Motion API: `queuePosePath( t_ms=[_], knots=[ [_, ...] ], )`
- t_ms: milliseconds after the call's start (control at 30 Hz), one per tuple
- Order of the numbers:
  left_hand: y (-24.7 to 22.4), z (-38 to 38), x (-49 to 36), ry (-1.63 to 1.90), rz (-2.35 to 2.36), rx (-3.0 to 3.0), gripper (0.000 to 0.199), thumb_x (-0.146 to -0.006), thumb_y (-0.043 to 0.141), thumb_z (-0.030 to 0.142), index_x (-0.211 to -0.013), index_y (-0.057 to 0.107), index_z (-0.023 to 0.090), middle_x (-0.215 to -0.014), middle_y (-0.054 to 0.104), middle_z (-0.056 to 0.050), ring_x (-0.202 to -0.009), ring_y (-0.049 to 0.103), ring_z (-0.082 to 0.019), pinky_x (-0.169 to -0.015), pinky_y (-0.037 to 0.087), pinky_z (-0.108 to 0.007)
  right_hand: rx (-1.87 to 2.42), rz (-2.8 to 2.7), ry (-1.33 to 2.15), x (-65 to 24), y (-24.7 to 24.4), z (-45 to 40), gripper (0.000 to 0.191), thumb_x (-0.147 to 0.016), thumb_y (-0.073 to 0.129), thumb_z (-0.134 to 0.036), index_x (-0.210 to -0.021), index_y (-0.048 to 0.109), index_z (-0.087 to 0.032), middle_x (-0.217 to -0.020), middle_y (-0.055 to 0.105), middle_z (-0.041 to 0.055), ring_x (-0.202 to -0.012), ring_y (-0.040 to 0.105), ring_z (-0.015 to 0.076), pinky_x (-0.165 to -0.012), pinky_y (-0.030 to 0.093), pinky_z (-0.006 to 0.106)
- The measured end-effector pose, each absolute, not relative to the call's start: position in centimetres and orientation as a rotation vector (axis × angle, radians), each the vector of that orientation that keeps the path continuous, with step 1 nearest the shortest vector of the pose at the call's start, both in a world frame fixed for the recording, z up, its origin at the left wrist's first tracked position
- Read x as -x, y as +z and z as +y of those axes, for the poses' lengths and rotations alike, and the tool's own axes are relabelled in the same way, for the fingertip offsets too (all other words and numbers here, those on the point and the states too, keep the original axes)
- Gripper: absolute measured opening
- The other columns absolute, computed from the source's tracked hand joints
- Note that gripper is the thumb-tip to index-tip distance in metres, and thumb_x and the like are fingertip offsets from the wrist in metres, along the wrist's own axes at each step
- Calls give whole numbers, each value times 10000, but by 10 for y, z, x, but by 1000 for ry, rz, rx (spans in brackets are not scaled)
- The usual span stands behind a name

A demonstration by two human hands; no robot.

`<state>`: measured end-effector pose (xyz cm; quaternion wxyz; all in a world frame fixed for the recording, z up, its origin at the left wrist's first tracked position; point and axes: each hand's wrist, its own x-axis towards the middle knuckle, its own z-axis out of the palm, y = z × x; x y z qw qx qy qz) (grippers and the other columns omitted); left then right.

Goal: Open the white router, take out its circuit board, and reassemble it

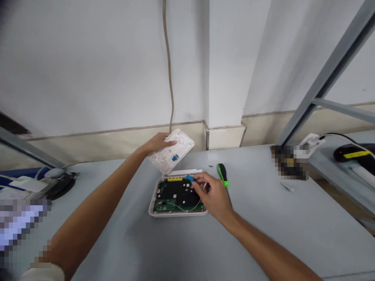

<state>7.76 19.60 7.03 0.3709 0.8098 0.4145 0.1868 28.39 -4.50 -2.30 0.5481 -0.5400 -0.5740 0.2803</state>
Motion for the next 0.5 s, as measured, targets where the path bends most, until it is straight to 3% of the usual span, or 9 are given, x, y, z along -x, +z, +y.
queuePosePath(
  t_ms=[133,300,400,500],
  knots=[
    [79,215,-101,87,902,-2433,354,-859,699,514,-999,757,195,-1016,783,-75,-834,705,-230,-667,471,-299,1239,-1452,601,-281,-18,-47,172,-946,658,-323,-1037,775,-236,-884,791,20,-700,691,173,-584,493,293],
    [69,224,-129,-127,825,-2530,277,-698,824,429,-788,749,178,-808,748,-60,-690,629,-211,-642,402,-307,1213,-1621,429,-276,-10,-53,200,-959,599,-230,-1038,783,-228,-879,766,39,-789,679,194,-698,535,338],
    [53,218,-133,-148,809,-2559,306,-717,821,469,-810,773,181,-815,756,-61,-707,637,-216,-683,416,-311,1220,-1597,409,-284,-8,-50,218,-972,597,-262,-1083,783,-235,-928,738,54,-836,659,198,-767,545,360],
    [37,208,-128,-86,861,-2624,328,-746,804,435,-969,810,195,-947,785,-80,-841,683,-252,-774,453,-316,1259,-1416,399,-305,-6,-39,262,-921,608,-241,-1116,783,-248,-905,629,27,-729,573,154,-737,517,340]
  ],
)
